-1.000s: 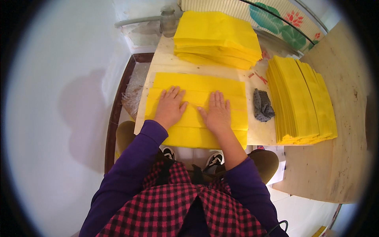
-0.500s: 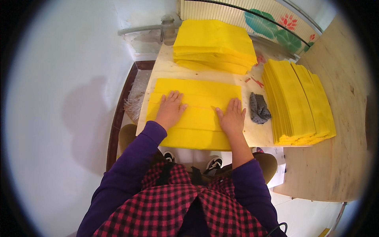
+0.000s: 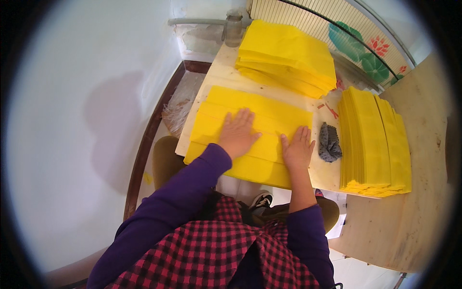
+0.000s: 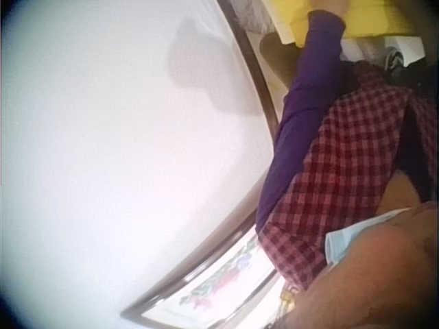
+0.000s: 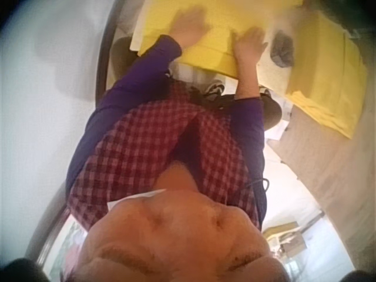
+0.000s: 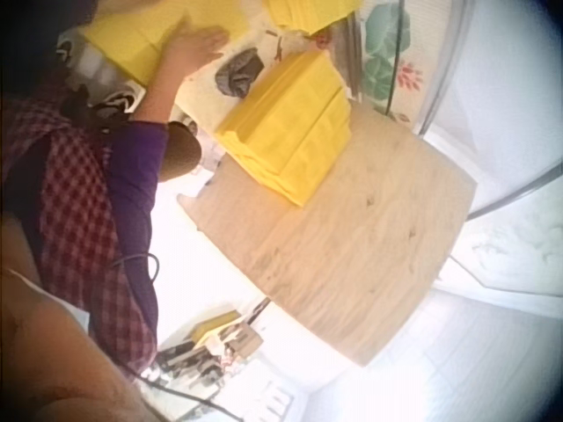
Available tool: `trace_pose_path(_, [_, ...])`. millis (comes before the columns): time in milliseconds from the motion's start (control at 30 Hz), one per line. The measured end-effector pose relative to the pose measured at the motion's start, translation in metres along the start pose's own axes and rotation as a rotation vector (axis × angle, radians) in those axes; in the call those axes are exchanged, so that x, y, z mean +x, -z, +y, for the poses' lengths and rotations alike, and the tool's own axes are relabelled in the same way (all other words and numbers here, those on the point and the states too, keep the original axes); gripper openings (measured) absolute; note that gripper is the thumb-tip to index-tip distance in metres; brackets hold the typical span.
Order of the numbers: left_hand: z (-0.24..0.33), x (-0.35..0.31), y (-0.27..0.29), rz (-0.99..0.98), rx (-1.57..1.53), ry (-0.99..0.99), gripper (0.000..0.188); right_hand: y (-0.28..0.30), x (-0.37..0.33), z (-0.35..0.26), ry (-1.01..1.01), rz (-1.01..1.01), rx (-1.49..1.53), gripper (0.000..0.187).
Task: The person folds yellow sheets of material on a table, aligning edges and pressing creases. They stack the folded sheets and continue folding additional sheets in the same manner.
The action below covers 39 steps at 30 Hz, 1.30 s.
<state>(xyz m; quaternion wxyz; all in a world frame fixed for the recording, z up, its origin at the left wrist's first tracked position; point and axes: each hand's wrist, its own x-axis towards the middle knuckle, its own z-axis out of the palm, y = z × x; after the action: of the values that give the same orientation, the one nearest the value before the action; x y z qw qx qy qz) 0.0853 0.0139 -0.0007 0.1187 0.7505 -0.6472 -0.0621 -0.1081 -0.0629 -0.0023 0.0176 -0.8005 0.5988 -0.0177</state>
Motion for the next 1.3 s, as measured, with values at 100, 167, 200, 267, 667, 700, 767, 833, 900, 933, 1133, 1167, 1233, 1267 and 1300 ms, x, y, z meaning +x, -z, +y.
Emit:
trace_pose_path(100, [-0.036, -0.008, 0.008, 0.035, 0.018, 0.114, 0.07, -0.003, 0.0, 0.001, 0.011, 0.026, 0.016, 0.082])
trace_pose_path(167, [-0.051, -0.012, 0.013, 0.032, 0.012, 0.166, 0.071, -0.003, 0.0, 0.001, 0.018, 0.044, 0.029, 0.082])
trace_pose_path(200, [-0.053, -0.013, 0.013, 0.042, 0.026, 0.174, 0.072, -0.003, -0.001, 0.0, 0.021, 0.05, 0.035, 0.082])
trace_pose_path(267, [-0.055, -0.015, 0.013, 0.05, 0.054, 0.198, 0.072, 0.001, -0.001, -0.001, 0.025, 0.057, 0.036, 0.081])
trace_pose_path(667, [-0.052, -0.016, 0.017, 0.047, 0.066, 0.203, 0.073, -0.001, -0.011, -0.072, 0.356, 0.016, 0.181, 0.075])
trace_pose_path(700, [-0.052, -0.016, 0.017, 0.051, 0.066, 0.198, 0.073, -0.002, -0.01, -0.065, 0.322, 0.014, 0.156, 0.074])
trace_pose_path(767, [-0.053, -0.017, 0.017, 0.048, 0.068, 0.199, 0.073, -0.001, -0.007, -0.04, 0.256, 0.015, 0.108, 0.073])
trace_pose_path(833, [-0.052, -0.016, 0.017, 0.046, 0.07, 0.205, 0.073, 0.0, -0.004, -0.014, 0.178, 0.004, 0.081, 0.074])
trace_pose_path(900, [-0.051, -0.015, 0.016, 0.046, 0.065, 0.204, 0.073, -0.001, -0.002, 0.008, 0.136, 0.018, 0.074, 0.074])
trace_pose_path(933, [-0.052, -0.015, 0.016, 0.052, 0.063, 0.202, 0.073, -0.002, -0.002, 0.016, 0.133, 0.03, 0.081, 0.073])
trace_pose_path(1133, [-0.054, -0.017, 0.015, 0.075, 0.043, 0.191, 0.073, 0.005, 0.012, 0.041, 0.116, 0.14, 0.081, 0.06])
trace_pose_path(1167, [-0.054, -0.017, 0.014, 0.076, 0.04, 0.19, 0.073, 0.01, 0.018, 0.044, 0.124, 0.194, 0.077, 0.057])
trace_pose_path(1233, [-0.054, -0.017, 0.014, 0.108, 0.046, 0.181, 0.07, 0.018, 0.028, 0.048, 0.256, 0.214, 0.235, 0.048])
trace_pose_path(1267, [-0.054, -0.018, 0.013, 0.123, 0.05, 0.177, 0.068, 0.022, 0.033, 0.048, 0.31, 0.218, 0.32, 0.044])
trace_pose_path(1300, [-0.055, -0.018, 0.013, 0.122, 0.04, 0.175, 0.07, 0.025, 0.038, 0.047, 0.315, 0.18, 0.299, 0.041])
